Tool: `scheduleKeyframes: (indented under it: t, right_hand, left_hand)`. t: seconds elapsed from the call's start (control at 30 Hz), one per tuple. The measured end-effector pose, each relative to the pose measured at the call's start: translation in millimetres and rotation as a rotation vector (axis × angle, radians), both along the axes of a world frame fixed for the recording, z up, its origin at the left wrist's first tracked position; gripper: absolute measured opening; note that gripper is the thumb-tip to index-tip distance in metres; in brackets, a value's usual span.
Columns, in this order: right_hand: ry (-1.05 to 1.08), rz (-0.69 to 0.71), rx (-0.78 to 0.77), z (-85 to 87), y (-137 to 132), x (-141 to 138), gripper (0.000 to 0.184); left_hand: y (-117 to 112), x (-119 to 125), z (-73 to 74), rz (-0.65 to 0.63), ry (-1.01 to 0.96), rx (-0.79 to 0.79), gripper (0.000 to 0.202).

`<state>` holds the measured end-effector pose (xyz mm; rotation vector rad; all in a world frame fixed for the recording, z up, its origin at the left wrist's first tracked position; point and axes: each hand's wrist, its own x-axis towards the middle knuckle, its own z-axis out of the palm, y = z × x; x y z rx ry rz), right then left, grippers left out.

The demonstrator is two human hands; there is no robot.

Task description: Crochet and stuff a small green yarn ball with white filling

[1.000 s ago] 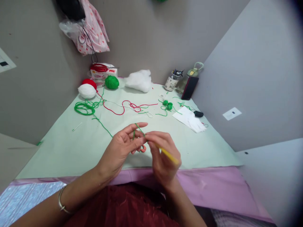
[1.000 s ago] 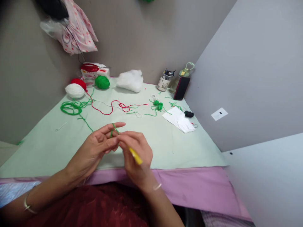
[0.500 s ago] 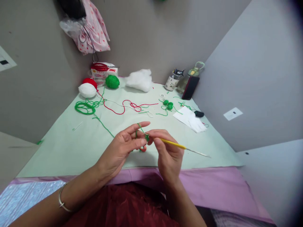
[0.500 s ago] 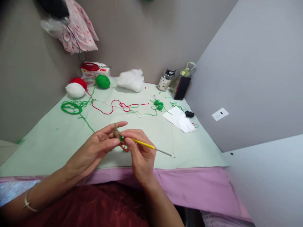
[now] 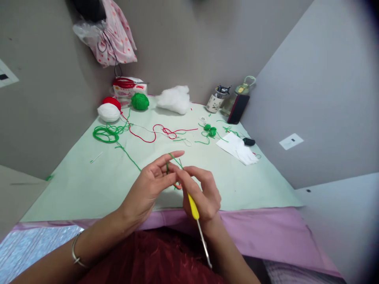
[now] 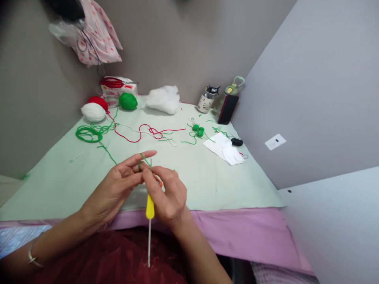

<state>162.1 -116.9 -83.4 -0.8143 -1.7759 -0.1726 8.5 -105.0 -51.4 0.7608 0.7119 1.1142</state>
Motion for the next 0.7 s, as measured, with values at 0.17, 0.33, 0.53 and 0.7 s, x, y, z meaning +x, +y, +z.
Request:
scheduleKeyframes:
  t: [0.17,0.33,0.53,0.7]
  right_hand:
    - [0.403,0.178,-0.265,6.1,1,0,0.027]
    - [0.587,0.319,-0.432,19.6,6,-5,0.02]
    - [0.237,0.128,-0.227,8.7,2,-4,0.03]
    - [0.222,0.066,-0.169,6.5,3,0,0.03]
  left_hand:
    - [3,-2,-2.0,-0.076,-0.112,-0.148,0.039]
    - [3,0,-2.4,-0.057,-0.01,-0.002,0.034]
    - [3,4,-4.5,0.0,0.031,0.019,0.031]
    - [9,2,-6.2,-0.063,-0.107,-0.128,0.032]
